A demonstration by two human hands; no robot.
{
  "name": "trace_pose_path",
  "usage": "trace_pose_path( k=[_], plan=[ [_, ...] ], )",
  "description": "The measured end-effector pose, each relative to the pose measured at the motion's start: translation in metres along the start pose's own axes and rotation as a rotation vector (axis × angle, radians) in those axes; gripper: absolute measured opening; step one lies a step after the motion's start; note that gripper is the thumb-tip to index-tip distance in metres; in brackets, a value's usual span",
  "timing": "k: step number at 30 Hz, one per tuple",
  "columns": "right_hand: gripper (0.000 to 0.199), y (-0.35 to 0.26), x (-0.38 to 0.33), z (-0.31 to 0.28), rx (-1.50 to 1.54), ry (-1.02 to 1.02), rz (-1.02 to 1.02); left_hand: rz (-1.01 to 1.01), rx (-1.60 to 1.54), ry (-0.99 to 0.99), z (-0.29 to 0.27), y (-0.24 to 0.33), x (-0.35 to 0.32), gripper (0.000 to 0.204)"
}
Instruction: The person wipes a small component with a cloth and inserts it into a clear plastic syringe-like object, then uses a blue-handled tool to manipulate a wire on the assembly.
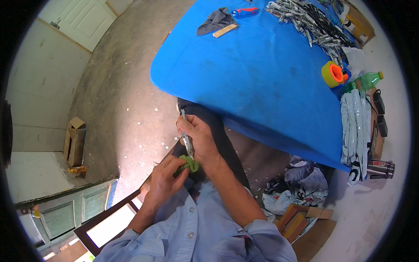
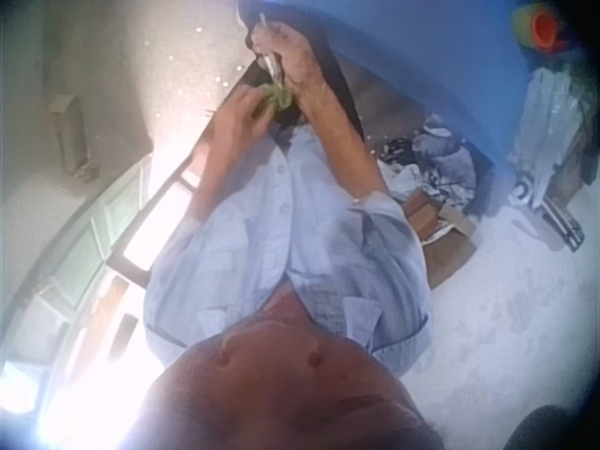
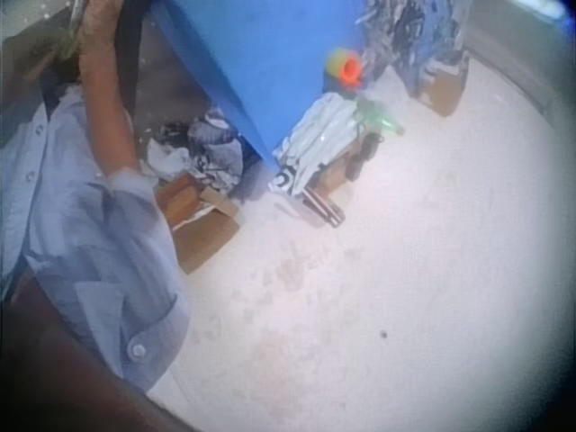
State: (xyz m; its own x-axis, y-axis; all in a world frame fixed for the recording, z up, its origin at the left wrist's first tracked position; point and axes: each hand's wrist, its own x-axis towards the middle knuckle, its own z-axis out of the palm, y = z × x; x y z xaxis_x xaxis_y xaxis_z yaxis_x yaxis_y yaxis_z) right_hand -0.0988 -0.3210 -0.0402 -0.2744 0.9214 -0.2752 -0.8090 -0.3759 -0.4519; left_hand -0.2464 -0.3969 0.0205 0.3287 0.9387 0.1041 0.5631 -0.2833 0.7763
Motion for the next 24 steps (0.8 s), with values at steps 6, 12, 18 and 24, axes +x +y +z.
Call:
trace_pose_path(
  k=[6,12,18,24],
  plan=[
    [0.017,-0.002,-0.002,0.000,0.000,-0.009,0.045,-0.125,-0.104,0.138,-0.019,-0.006,0.003,0.012],
    [0.018,-0.001,-0.002,0.007,-0.039,0.037,0.016,0.027,-0.054,0.195,0.000,0.003,0.046,0.015],
    [0.015,-0.008,-0.008,0.009,-0.047,0.056,0.043,0.052,-0.033,0.086,0.010,0.006,0.023,0.020],
    [0.015,-0.006,-0.002,0.010,-0.003,0.049,0.021,0.078,0.021,-0.016,0.003,0.003,-0.001,0.019]
  ],
)
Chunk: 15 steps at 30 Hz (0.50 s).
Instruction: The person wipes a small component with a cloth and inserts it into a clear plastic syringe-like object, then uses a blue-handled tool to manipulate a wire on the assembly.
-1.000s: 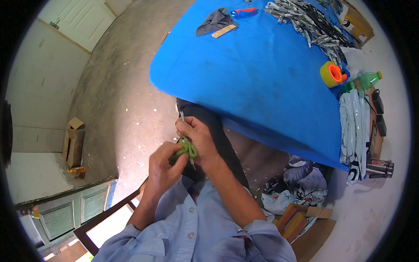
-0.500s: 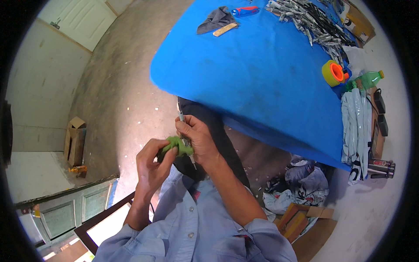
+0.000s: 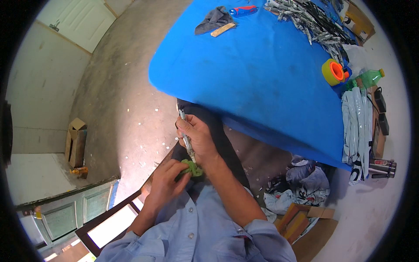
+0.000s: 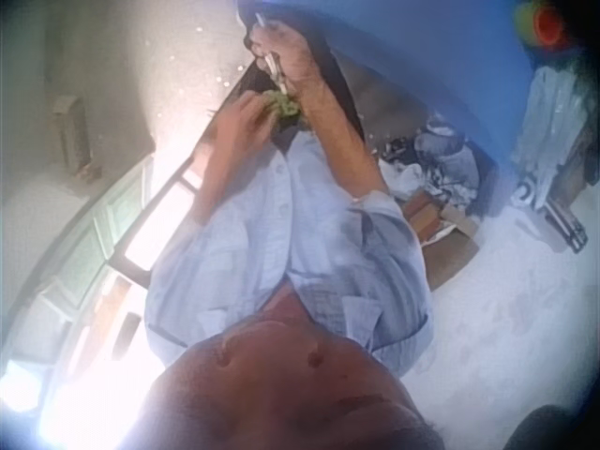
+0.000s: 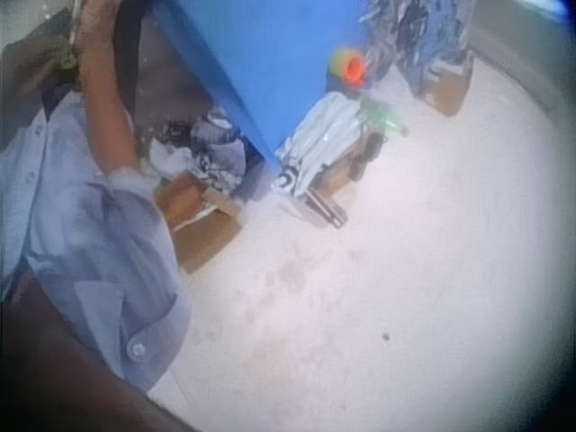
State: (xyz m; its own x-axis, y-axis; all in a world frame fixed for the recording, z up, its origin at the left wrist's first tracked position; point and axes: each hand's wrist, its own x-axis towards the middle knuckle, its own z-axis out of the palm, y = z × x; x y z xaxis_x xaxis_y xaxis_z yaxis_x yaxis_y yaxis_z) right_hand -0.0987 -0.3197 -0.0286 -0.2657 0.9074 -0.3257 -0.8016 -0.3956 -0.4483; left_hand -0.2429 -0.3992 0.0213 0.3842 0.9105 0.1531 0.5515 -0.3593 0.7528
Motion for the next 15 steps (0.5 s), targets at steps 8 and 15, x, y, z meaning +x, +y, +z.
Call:
trace_pose_path(
  k=[8,15],
  plan=[
    [0.013,0.005,0.001,-0.003,0.000,0.010,-0.012,-0.063,-0.107,0.165,-0.015,0.004,0.046,0.017],
    [0.013,-0.007,-0.007,-0.003,0.000,0.022,0.049,0.001,-0.061,0.050,0.006,0.002,0.027,0.020]
  ],
)
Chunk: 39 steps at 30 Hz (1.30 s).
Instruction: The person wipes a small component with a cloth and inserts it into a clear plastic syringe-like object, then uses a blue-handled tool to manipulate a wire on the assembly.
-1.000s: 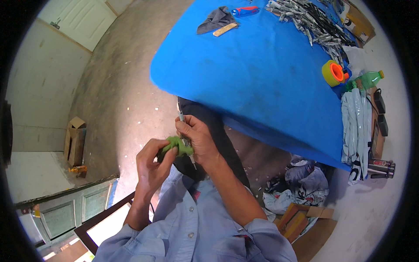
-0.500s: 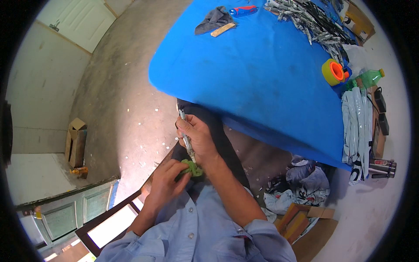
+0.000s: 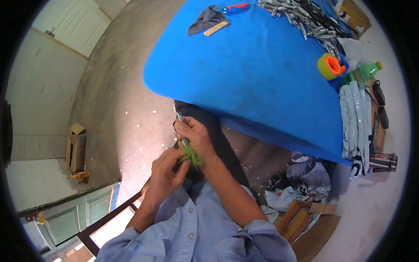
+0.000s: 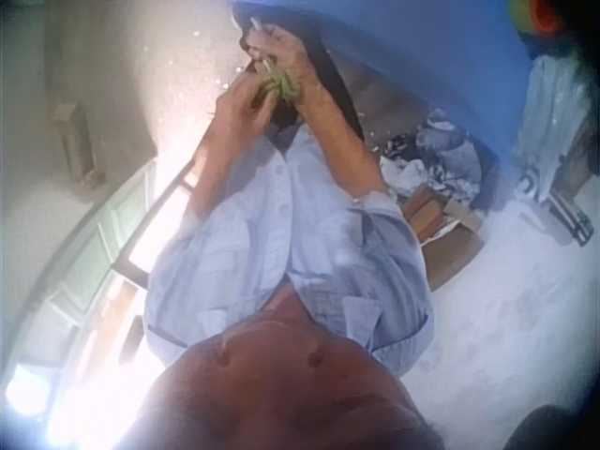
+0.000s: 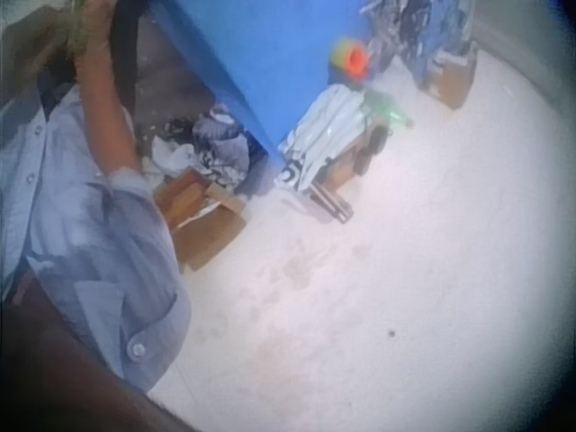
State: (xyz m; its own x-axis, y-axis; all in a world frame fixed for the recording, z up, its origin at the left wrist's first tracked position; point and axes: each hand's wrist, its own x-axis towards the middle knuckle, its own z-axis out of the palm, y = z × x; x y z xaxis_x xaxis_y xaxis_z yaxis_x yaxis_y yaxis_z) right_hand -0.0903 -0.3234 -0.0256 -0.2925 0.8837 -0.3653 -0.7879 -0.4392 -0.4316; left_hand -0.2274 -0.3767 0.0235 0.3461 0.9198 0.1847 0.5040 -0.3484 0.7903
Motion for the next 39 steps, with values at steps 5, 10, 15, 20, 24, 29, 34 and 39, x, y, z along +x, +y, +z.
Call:
trace_pose_path(
  k=[5,10,15,20,24,29,34,39],
  plan=[
    [0.018,0.005,0.008,-0.004,0.097,-0.064,-0.042,-0.021,0.009,-0.033,-0.003,0.000,-0.030,0.019],
    [0.024,0.007,0.005,-0.010,0.113,-0.098,-0.011,-0.073,0.010,0.147,-0.028,0.005,-0.005,0.016],
    [0.025,0.014,0.002,-0.003,0.087,-0.029,-0.098,0.001,-0.007,0.235,-0.009,-0.001,0.040,0.017],
    [0.031,0.018,0.003,-0.014,0.047,-0.036,-0.130,0.014,0.087,0.128,-0.001,-0.004,0.035,0.021],
    [0.035,0.015,0.000,-0.009,-0.077,-0.019,-0.105,-0.014,0.055,0.029,-0.006,0.003,0.014,0.021],
    [0.036,0.015,0.002,-0.012,-0.145,-0.008,-0.056,-0.014,0.063,0.043,-0.012,0.009,0.002,0.021],
    [0.034,0.016,-0.001,-0.007,-0.049,0.019,-0.089,0.071,0.148,0.197,-0.011,0.000,0.034,0.021],
    [0.033,0.019,0.001,-0.002,-0.063,0.130,-0.109,0.094,0.138,0.150,-0.002,-0.015,0.027,0.024]
  ],
)
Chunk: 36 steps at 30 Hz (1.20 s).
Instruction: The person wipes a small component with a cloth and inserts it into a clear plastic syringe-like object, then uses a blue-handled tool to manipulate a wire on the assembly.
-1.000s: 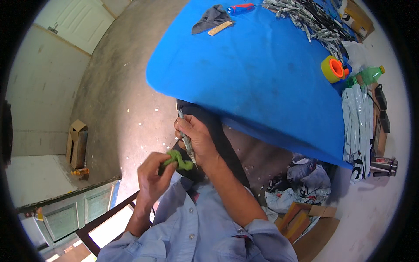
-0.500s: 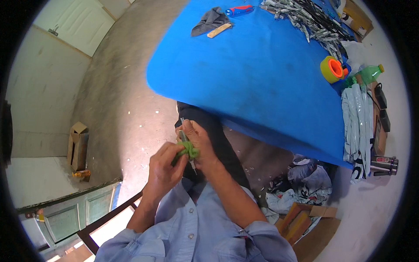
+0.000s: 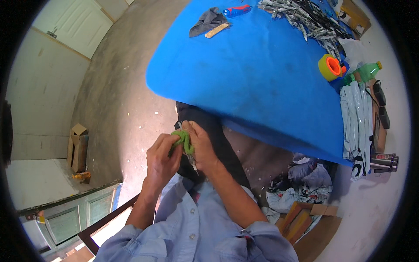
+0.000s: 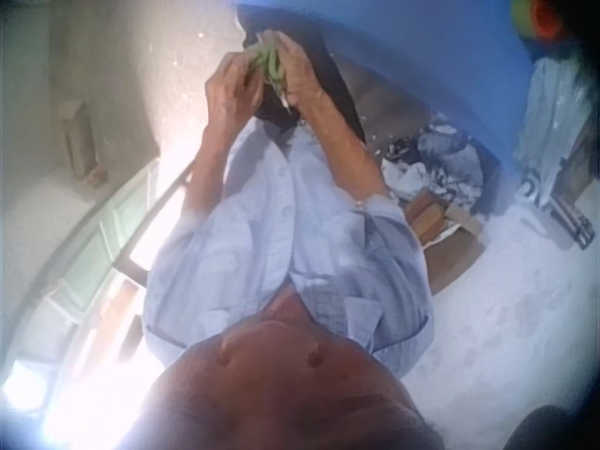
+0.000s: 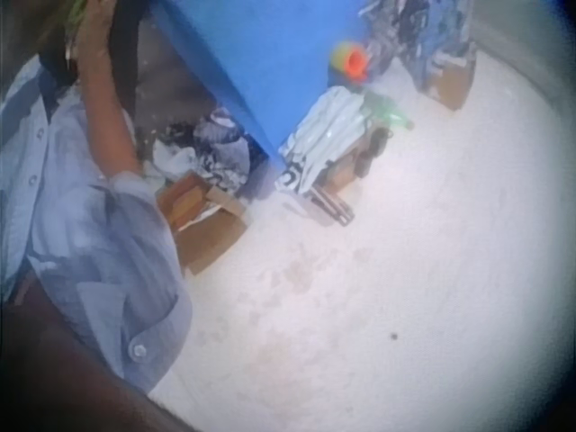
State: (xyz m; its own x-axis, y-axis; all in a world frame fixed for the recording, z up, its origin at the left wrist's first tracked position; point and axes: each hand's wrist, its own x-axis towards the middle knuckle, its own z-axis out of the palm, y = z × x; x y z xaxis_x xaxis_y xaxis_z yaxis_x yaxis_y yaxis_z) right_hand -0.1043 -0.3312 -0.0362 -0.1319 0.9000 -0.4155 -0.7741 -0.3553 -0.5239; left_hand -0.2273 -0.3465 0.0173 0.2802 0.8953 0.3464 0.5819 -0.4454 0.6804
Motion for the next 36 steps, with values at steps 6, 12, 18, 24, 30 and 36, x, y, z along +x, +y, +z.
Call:
trace_pose_path(
  k=[6,12,18,24,30,36],
  plan=[
    [0.034,-0.007,0.002,-0.007,-0.099,-0.141,-0.005,-0.058,-0.071,-0.104,-0.007,0.009,-0.033,0.024],
    [0.030,-0.006,-0.001,0.002,-0.038,-0.100,0.004,0.004,0.006,0.037,-0.007,0.006,-0.003,0.024],
    [0.029,0.001,0.002,-0.010,-0.005,-0.109,-0.034,-0.003,-0.040,-0.011,0.002,0.001,-0.004,0.022],
    [0.041,-0.010,0.002,-0.005,-0.100,-0.094,0.000,-0.115,-0.105,-0.107,-0.004,0.006,-0.043,0.022],
    [0.033,-0.008,-0.002,-0.001,-0.101,-0.103,0.020,0.008,0.013,0.039,-0.007,0.013,-0.013,0.022],
    [0.035,-0.008,-0.003,-0.008,-0.104,-0.116,-0.016,-0.069,-0.067,0.017,0.006,0.009,-0.009,0.020]
  ],
)
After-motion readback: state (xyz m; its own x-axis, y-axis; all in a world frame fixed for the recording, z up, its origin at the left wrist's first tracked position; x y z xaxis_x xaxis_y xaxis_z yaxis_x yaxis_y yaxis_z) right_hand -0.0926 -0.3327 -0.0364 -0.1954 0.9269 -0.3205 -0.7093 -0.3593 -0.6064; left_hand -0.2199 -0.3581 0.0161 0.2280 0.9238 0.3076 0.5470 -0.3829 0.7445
